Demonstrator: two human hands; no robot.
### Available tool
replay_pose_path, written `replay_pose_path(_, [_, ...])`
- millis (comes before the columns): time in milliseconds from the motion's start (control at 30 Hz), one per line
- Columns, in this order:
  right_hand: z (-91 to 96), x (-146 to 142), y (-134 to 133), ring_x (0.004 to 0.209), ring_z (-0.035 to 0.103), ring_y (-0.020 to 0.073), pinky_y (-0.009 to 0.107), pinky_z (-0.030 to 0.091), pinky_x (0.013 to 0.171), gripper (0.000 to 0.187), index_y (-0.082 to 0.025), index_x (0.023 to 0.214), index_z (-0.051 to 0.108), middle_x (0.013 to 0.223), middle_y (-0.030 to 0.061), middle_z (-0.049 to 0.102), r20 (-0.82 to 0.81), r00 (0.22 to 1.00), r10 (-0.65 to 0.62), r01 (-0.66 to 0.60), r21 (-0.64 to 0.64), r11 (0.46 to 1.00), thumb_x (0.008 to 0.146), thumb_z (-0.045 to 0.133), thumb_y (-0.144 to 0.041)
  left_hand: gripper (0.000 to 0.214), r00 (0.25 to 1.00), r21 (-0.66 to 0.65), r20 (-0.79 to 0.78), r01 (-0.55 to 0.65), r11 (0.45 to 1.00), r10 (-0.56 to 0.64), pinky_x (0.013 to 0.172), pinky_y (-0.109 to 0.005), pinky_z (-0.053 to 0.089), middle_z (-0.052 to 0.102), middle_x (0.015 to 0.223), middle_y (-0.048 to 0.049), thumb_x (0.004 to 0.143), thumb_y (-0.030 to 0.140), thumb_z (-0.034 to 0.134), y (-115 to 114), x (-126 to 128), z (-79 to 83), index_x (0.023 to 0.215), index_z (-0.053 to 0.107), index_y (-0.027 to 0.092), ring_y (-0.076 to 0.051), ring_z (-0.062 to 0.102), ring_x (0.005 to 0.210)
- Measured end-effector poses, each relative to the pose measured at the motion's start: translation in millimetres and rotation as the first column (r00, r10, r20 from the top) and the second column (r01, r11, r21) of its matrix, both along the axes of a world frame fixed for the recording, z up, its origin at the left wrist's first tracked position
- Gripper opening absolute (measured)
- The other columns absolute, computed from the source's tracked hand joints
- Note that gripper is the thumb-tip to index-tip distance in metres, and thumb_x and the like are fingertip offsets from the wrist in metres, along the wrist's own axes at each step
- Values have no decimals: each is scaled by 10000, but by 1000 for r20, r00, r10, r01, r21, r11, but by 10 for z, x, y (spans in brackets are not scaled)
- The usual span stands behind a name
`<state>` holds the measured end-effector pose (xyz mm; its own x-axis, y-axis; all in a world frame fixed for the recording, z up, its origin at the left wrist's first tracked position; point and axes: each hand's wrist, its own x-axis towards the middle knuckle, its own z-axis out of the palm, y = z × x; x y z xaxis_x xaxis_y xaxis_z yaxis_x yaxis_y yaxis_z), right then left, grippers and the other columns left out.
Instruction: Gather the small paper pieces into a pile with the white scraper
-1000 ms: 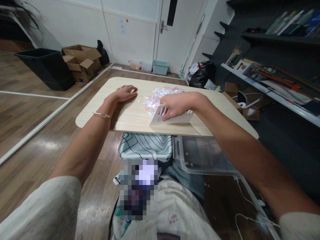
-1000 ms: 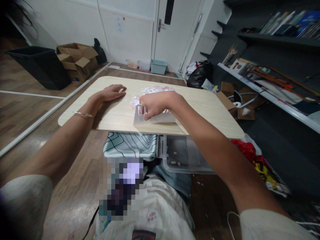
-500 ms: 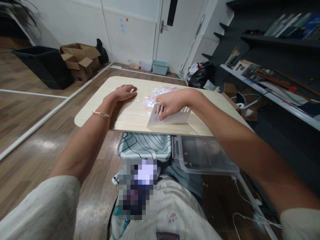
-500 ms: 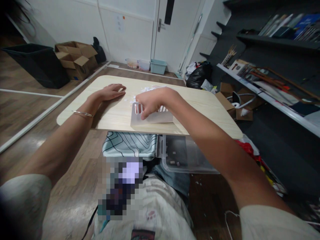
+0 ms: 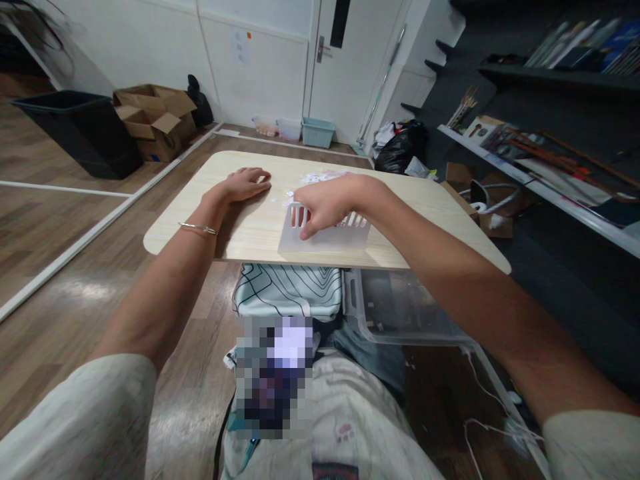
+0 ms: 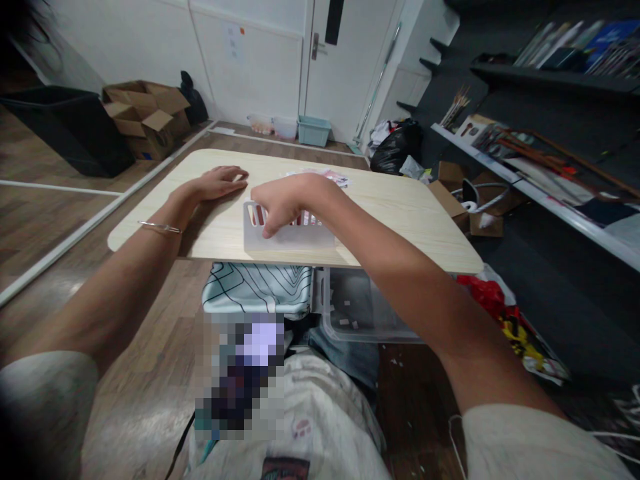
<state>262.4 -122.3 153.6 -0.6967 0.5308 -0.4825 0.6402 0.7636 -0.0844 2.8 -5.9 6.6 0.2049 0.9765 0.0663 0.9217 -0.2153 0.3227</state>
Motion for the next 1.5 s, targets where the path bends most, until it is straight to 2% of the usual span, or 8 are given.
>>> replay_pose_path(267, [-12, -43, 53, 1010, 757, 270, 320, 536, 814, 556, -59, 1325, 797, 1126, 126, 827, -23, 998, -60, 62, 75, 995, 893, 922, -385, 636, 1000, -31, -9, -17, 999, 17, 1403, -492, 282, 549, 1772, -73, 1134, 564, 461, -37, 32, 55, 1649, 595, 216, -305, 441, 1630])
replay_pose_path(633, [-19, -19, 205, 973, 782, 268, 320, 580, 787, 610, -63, 1310, 818, 1079, 110, 830, -5, 982, -189, 189, -40, 981, 849, 967, -433, 644, 999, -11, -36, -3, 1000, 2, 1382, -512, 319, 567, 1757, -72, 1130, 553, 434, 0, 14, 17, 1647, 593, 204, -314, 437, 1612])
replay_pose_path(867, [-31, -11, 220, 983, 783, 276, 332, 596, 803, 700, -62, 1345, 805, 1103, 120, 826, -7, 972, -234, 233, -63, 970, 812, 1000, -471, 698, 1000, 2, -30, 4, 1000, -4, 1344, -517, 372, 604, 1714, -22, 1032, 679, 426, 123, -71, -51, 1617, 636, 362, -359, 483, 1614])
replay_pose_path(1033, [-1, -17, 170, 990, 786, 274, 328, 587, 818, 702, -66, 1351, 802, 1103, 120, 838, 1, 978, -209, 209, -2, 978, 809, 991, -470, 721, 999, 13, -43, 4, 1000, -4, 1342, -512, 374, 602, 1718, -46, 1027, 689, 398, 139, -80, -82, 1619, 629, 348, -358, 472, 1626])
replay_pose_path(1200, [-14, -41, 162, 1040, 782, 275, 316, 556, 857, 639, -83, 1322, 811, 1116, 110, 849, -12, 994, -109, 110, 79, 991, 824, 961, -455, 719, 1000, 28, -6, -10, 1000, 10, 1349, -497, 368, 613, 1703, -26, 1002, 715, 416, 118, -59, -90, 1598, 645, 383, -346, 486, 1618])
replay_pose_path(1367, [-32, -73, 152, 1007, 761, 268, 317, 529, 839, 572, -84, 1228, 813, 1084, 110, 840, -7, 999, -51, 51, 78, 996, 816, 955, -454, 747, 1000, 6, 16, -4, 1000, 4, 1347, -500, 365, 631, 1672, -19, 977, 771, 433, 94, -56, -51, 1588, 659, 407, -355, 485, 1614])
replay_pose_path(1500, [-15, -82, 55, 950, 725, 243, 304, 496, 793, 450, -80, 1158, 784, 1009, 95, 810, -23, 999, -31, 32, 83, 996, 853, 915, -383, 738, 1000, -4, 30, 9, 1000, -9, 1351, -536, 344, 641, 1668, -19, 971, 741, 467, 92, -61, -24, 1612, 644, 421, -366, 461, 1627])
